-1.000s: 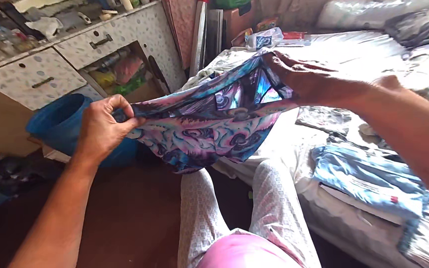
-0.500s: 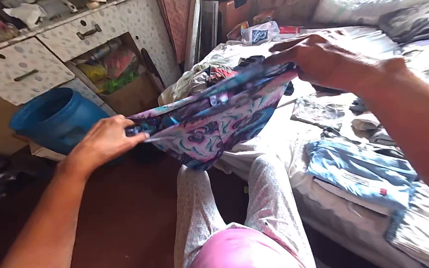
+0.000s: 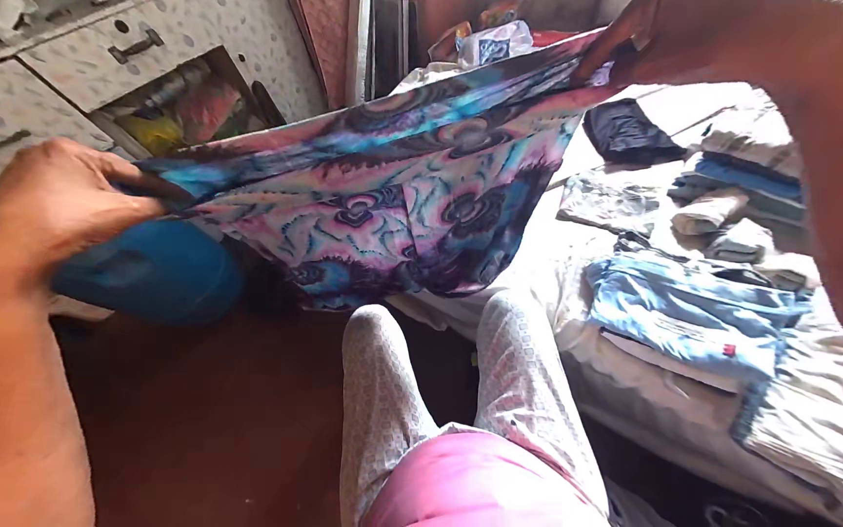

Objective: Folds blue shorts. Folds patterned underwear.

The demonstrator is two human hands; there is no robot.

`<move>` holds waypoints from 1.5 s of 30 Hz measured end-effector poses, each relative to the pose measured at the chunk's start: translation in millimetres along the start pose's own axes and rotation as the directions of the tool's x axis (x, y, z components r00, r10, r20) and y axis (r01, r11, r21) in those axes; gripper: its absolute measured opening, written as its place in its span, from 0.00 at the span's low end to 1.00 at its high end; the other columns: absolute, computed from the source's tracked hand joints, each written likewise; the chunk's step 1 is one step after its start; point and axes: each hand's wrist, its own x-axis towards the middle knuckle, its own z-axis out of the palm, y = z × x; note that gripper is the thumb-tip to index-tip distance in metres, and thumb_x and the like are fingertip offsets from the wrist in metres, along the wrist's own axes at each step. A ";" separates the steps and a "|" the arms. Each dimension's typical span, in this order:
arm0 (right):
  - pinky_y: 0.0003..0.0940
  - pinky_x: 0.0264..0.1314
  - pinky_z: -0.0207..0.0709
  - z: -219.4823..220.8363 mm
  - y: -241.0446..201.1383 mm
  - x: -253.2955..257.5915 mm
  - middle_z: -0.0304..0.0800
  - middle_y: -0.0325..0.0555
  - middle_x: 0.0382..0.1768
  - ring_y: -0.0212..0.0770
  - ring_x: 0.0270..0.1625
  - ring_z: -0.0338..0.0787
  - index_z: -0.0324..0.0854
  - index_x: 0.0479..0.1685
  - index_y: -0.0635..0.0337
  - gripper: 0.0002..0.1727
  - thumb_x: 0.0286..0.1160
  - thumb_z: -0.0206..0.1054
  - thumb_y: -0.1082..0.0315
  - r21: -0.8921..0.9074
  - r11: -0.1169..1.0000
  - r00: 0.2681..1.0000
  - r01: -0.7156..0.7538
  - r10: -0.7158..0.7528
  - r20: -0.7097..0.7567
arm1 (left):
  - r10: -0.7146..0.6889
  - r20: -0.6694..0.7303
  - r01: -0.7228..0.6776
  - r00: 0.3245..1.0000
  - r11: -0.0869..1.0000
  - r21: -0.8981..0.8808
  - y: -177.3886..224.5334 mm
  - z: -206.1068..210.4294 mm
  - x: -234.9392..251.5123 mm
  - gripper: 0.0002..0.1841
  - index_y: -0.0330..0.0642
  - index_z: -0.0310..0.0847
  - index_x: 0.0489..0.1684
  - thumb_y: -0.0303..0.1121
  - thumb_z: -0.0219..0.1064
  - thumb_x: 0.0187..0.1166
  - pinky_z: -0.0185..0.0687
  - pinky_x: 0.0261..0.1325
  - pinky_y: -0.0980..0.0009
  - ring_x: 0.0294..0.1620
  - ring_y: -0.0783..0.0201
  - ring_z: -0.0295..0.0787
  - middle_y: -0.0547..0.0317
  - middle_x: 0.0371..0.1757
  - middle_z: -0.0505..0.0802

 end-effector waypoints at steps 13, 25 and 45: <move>0.76 0.59 0.70 34.0 27.9 -41.8 0.90 0.69 0.53 0.71 0.58 0.87 0.90 0.53 0.63 0.14 0.83 0.57 0.73 -0.054 0.987 0.957 -0.152 0.133 -0.256 | 0.130 -0.094 -0.136 0.987 0.989 -0.060 -5.3 46.3 -23.9 0.11 0.39 0.92 0.49 0.35 0.68 0.82 0.74 0.53 0.25 0.51 0.33 0.89 0.37 0.51 0.93; 0.76 0.44 0.79 236.9 -4.3 -304.6 0.97 0.54 0.50 0.67 0.48 0.95 0.96 0.46 0.54 0.15 0.64 0.72 0.80 0.195 0.896 0.897 -0.399 0.337 0.286 | -0.045 0.722 0.081 0.691 0.997 -0.016 77.8 143.6 -250.3 0.10 0.32 0.93 0.43 0.29 0.70 0.74 0.77 0.51 0.24 0.56 0.29 0.90 0.39 0.67 0.90; 0.63 0.41 0.83 256.0 1.2 -342.3 0.97 0.44 0.50 0.53 0.45 0.96 0.94 0.43 0.53 0.16 0.66 0.61 0.76 0.285 0.882 0.849 -0.375 0.203 0.487 | 0.027 0.882 0.076 0.470 0.995 -0.071 60.5 145.8 -254.3 0.29 0.32 0.94 0.47 0.55 0.80 0.65 0.77 0.57 0.26 0.62 0.31 0.88 0.41 0.74 0.86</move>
